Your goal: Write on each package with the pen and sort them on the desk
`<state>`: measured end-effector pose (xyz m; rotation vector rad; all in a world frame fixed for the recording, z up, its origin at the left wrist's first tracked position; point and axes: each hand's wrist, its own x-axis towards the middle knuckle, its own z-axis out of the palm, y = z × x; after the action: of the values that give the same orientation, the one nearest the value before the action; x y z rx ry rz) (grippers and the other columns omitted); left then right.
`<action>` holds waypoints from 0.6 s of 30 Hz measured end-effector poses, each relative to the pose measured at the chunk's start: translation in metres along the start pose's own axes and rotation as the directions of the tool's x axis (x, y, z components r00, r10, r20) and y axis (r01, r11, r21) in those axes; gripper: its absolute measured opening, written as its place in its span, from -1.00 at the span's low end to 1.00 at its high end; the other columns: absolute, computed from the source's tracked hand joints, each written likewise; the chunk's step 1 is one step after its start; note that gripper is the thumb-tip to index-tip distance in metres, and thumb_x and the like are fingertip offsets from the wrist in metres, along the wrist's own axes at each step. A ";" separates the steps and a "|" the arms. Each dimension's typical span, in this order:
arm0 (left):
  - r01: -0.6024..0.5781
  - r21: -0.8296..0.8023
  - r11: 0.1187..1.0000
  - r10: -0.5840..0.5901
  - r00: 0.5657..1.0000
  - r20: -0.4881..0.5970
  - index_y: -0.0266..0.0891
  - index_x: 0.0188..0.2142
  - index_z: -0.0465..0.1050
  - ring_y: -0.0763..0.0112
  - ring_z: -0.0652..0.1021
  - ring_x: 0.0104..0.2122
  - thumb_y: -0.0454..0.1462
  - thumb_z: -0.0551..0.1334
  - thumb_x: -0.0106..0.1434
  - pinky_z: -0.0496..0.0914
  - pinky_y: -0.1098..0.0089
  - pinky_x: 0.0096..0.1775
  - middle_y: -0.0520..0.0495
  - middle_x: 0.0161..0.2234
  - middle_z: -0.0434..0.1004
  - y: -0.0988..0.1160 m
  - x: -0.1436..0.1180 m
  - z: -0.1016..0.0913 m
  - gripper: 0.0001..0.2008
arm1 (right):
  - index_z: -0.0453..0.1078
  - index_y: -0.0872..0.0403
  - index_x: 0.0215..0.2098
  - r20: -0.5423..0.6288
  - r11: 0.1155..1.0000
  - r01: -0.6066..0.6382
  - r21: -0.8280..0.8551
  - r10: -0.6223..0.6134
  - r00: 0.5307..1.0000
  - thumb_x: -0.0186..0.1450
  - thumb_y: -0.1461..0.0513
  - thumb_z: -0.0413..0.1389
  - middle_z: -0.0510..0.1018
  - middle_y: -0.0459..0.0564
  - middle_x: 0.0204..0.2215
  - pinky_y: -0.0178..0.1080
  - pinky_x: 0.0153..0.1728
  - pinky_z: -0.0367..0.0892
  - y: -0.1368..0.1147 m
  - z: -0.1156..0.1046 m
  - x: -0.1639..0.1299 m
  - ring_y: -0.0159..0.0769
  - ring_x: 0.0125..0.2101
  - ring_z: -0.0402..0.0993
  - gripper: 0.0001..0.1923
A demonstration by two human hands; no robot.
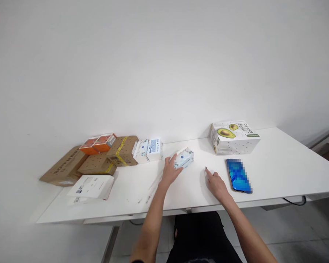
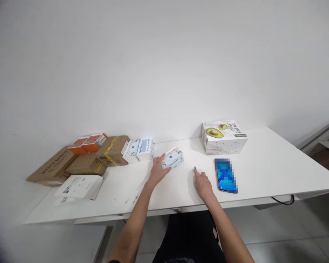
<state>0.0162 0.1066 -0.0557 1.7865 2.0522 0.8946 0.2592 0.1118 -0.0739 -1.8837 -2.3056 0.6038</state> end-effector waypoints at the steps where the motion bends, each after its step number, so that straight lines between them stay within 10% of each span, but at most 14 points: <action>1: -0.009 -0.064 0.998 0.005 0.998 -0.060 -0.06 0.23 0.08 0.15 0.27 0.15 -0.16 0.28 0.11 0.26 0.15 0.11 -0.17 0.11 0.08 -0.002 -0.019 0.005 -0.29 | 0.19 0.07 0.24 -0.004 1.000 0.009 0.027 -0.009 1.000 0.26 0.37 -0.12 0.39 0.17 -0.24 -0.22 -0.29 0.24 0.003 -0.001 -0.003 -0.19 -0.33 0.42 -0.43; 4: -0.021 -0.191 0.981 -0.020 0.976 -0.215 -0.11 0.19 0.12 0.13 0.23 0.18 -0.16 0.30 0.11 0.26 0.10 0.13 -0.20 0.13 0.07 -0.007 -0.064 0.016 -0.32 | 0.37 0.05 0.08 -0.051 0.938 0.031 0.346 -0.014 0.999 0.23 0.28 -0.07 0.40 0.00 -0.37 -0.24 -0.32 0.26 0.014 0.001 -0.011 -0.28 -0.44 0.36 -0.55; 8: -0.045 -0.252 0.967 -0.020 0.968 -0.250 -0.11 0.16 0.16 0.12 0.32 0.12 -0.15 0.31 0.12 0.32 0.10 0.07 -0.20 0.05 0.24 -0.009 -0.088 0.025 -0.37 | 0.47 0.06 -0.28 -0.020 0.376 -0.018 0.926 0.098 0.995 0.10 0.17 0.03 0.35 -0.15 -0.62 -0.27 -0.50 0.23 0.030 0.006 -0.020 -0.32 -0.58 0.27 -0.73; 10: -0.058 -0.263 0.963 -0.005 0.972 -0.234 -0.12 0.15 0.18 0.13 0.35 0.10 -0.14 0.31 0.12 0.33 0.12 0.06 -0.20 0.03 0.27 -0.009 -0.091 0.029 -0.38 | 0.44 0.06 -0.35 -0.009 0.174 -0.012 0.985 0.120 0.993 0.03 0.15 0.06 0.38 -0.14 -0.61 -0.26 -0.49 0.26 0.035 0.009 -0.023 -0.32 -0.57 0.30 -0.76; 18: -0.162 -0.561 0.812 0.079 0.982 -0.169 -0.16 0.20 0.03 0.17 0.37 0.12 -0.09 0.29 0.15 0.30 0.15 0.11 -0.25 0.13 0.24 -0.012 -0.098 0.045 -0.29 | 0.30 -0.04 -0.27 -0.222 -0.067 0.233 0.970 0.138 0.965 0.06 0.14 0.25 0.45 -0.17 -0.49 -0.25 -0.28 0.31 0.014 -0.010 -0.049 -0.37 -0.41 0.40 -0.70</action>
<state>0.0516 0.0240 -0.1157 1.5503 1.5024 1.5205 0.2866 0.0692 -0.0618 -0.8761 -0.8821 1.4098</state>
